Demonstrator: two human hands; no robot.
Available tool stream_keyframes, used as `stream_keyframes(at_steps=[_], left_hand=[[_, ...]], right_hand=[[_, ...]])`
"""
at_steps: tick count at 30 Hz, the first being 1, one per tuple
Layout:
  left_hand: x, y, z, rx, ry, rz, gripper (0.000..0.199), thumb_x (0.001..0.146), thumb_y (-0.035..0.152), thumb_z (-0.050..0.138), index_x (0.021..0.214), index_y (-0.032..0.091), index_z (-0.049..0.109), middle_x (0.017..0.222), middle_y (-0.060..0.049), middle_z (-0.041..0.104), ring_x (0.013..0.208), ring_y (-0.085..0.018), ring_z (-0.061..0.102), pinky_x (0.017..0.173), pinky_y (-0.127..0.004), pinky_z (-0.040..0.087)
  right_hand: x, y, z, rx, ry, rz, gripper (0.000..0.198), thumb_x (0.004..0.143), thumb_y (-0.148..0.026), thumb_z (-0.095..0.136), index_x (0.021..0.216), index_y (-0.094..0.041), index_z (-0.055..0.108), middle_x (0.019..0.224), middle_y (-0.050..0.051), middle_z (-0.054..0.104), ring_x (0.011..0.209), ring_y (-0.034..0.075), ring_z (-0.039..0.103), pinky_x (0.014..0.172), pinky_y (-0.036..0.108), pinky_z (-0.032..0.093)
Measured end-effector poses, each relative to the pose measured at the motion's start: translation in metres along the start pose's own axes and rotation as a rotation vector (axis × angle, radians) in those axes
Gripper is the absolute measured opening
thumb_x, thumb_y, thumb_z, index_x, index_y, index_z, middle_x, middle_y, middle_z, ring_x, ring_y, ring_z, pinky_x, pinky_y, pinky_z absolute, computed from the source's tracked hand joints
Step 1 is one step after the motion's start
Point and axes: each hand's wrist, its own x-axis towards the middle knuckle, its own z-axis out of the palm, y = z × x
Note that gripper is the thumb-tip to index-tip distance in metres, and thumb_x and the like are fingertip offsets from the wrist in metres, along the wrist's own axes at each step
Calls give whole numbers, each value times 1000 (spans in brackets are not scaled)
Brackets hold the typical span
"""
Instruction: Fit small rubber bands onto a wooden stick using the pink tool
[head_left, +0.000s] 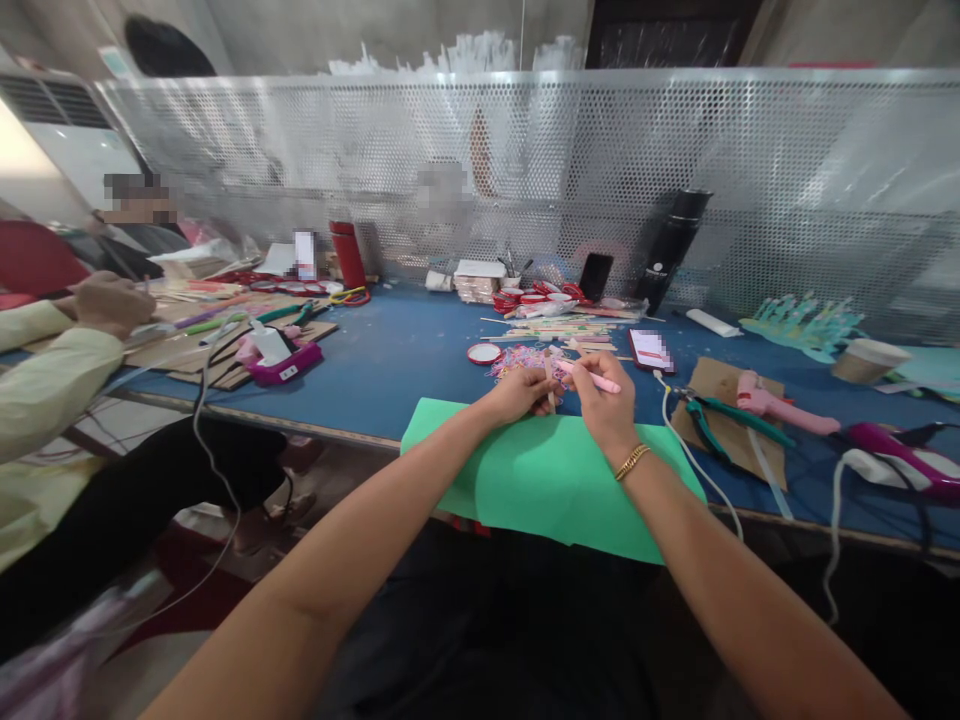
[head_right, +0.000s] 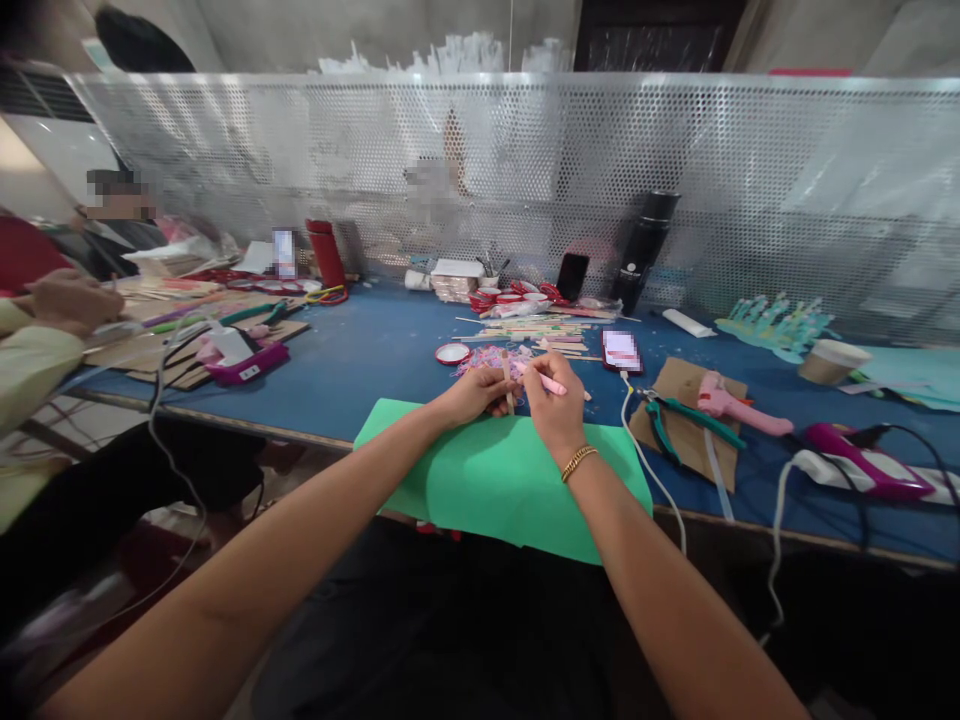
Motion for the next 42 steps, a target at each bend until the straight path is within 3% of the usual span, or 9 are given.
stream_keyframes(at_steps=[6,12,17,27,32,38,42], left_hand=[[0,-1,1,-32,12,-11,25,87,36,64,84,11,63,72,-2,67,52,-6,55,54,-19,46],[-1,-1,-1,-1,-32,40,33,86,43,65,79,11,61,67,-2,65,51,-6,55,51,-18,44],[-1,-1,-2,8,-63,66,34,87,44,63,77,12,60,63,0,62,49,-5,53,51,-17,44],[-2,-1,-2,26,-48,68,34,88,44,62,75,12,60,62,-1,62,50,-6,54,51,-18,45],[-1,-2,-1,30,-62,73,39,87,48,62,74,11,61,60,-1,60,50,-6,54,52,-18,45],[-3,2,0,21,-45,39,36,86,45,64,75,12,60,63,-1,61,50,-6,54,54,-20,46],[-3,2,0,23,-60,45,41,86,50,63,74,11,60,60,0,59,50,-6,53,54,-20,45]], right_hand=[[0,6,1,84,-18,18,14,86,-30,59,92,-22,69,83,3,72,75,20,68,70,33,52],[-2,7,2,63,46,51,7,82,-28,62,80,-22,59,72,1,67,64,18,62,63,32,50],[-3,1,2,41,-23,31,14,85,-28,58,72,-23,56,65,-1,64,62,17,60,63,32,49],[-2,1,0,-21,27,17,14,84,-30,58,72,-23,56,66,-1,65,64,18,60,68,33,49],[-3,2,2,49,-54,29,14,86,-29,57,73,-23,56,66,-1,64,61,17,59,64,32,48],[-2,0,0,-28,34,7,14,85,-29,58,72,-23,56,67,-1,65,64,18,61,68,33,48],[-3,-2,1,35,-34,6,14,86,-29,57,73,-24,56,65,-1,64,62,18,60,66,32,48]])
